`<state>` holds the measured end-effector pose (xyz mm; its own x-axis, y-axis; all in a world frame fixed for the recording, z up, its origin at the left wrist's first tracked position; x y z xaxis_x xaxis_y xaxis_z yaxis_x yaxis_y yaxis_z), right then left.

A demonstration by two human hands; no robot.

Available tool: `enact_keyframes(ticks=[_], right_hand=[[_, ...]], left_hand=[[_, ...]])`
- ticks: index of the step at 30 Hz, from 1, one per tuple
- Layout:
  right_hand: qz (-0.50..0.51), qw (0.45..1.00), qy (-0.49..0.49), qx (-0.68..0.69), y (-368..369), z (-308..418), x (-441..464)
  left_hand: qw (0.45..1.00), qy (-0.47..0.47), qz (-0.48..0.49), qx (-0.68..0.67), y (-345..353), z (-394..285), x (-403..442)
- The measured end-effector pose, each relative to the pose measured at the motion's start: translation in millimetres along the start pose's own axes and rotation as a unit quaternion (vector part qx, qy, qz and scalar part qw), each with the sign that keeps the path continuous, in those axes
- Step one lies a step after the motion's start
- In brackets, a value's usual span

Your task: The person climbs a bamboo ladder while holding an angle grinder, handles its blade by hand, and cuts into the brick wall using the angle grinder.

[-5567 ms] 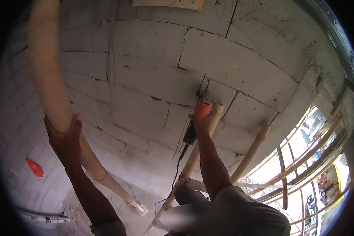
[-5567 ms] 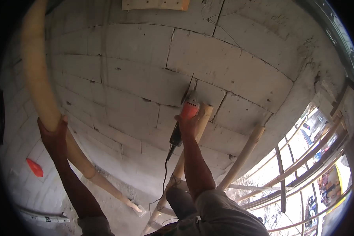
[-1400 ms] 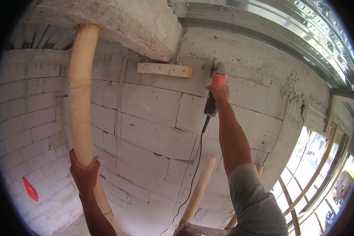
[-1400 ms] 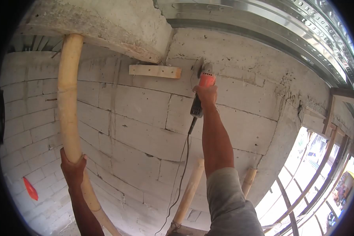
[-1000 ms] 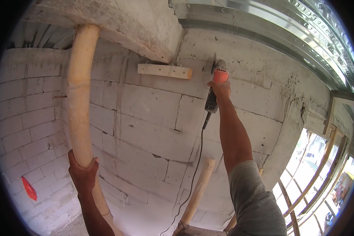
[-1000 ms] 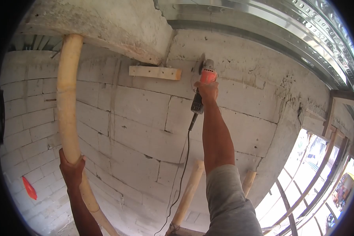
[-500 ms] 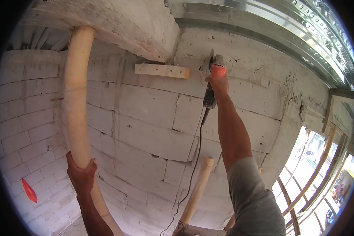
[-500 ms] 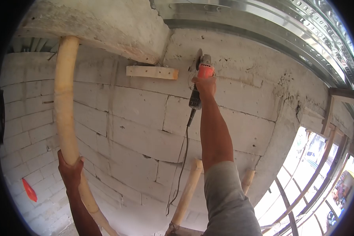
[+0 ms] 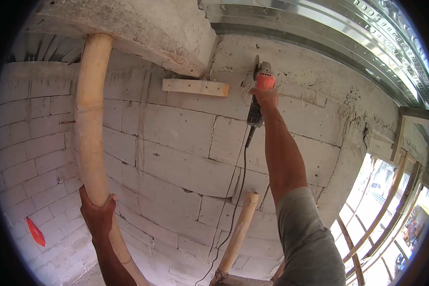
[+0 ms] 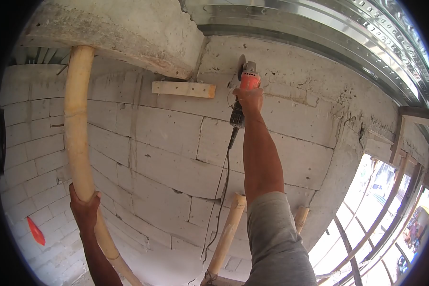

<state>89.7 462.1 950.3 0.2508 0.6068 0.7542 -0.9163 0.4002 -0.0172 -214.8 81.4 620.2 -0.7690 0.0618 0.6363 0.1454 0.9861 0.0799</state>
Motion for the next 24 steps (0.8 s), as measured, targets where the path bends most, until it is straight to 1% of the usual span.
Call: enact_keyframes(ticks=[2,5,9,11,14,17,21,24], right_hand=[[-0.005,1.0,-0.011,-0.003,0,1,2],[0.025,1.0,0.002,0.006,-6,12,-2],[0.017,1.0,0.002,0.02,-9,20,-6],[0.018,1.0,0.004,0.024,-8,22,-1],[-0.009,1.0,-0.014,-0.001,-5,25,7],[0.028,1.0,-0.006,0.007,-11,37,5],[-0.001,1.0,-0.018,-0.002,-1,31,23],[-0.016,1.0,-0.021,-0.016,-1,30,18]], left_hand=[[1.0,0.01,-0.003,-0.003,1,3,0],[1.0,0.006,0.002,-0.013,1,5,1],[1.0,0.015,-0.008,0.0,1,5,0],[1.0,0.001,0.001,0.0,0,4,1],[1.0,-0.003,0.004,0.002,0,5,0],[1.0,0.002,0.003,0.0,0,3,0],[1.0,0.016,0.003,0.0,0,9,1],[1.0,0.004,0.001,0.004,0,6,2]])
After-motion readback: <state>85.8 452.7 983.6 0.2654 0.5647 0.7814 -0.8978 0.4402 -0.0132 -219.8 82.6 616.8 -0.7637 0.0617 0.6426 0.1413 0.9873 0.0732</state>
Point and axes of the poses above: each hand's wrist, its own x-axis towards the middle knuckle, its own y-axis out of the palm, z = x × y, the point moved 2 cm from there along x, towards the middle knuckle, and after that the axes turned 4 degrees about x, right-handed, at the moved point
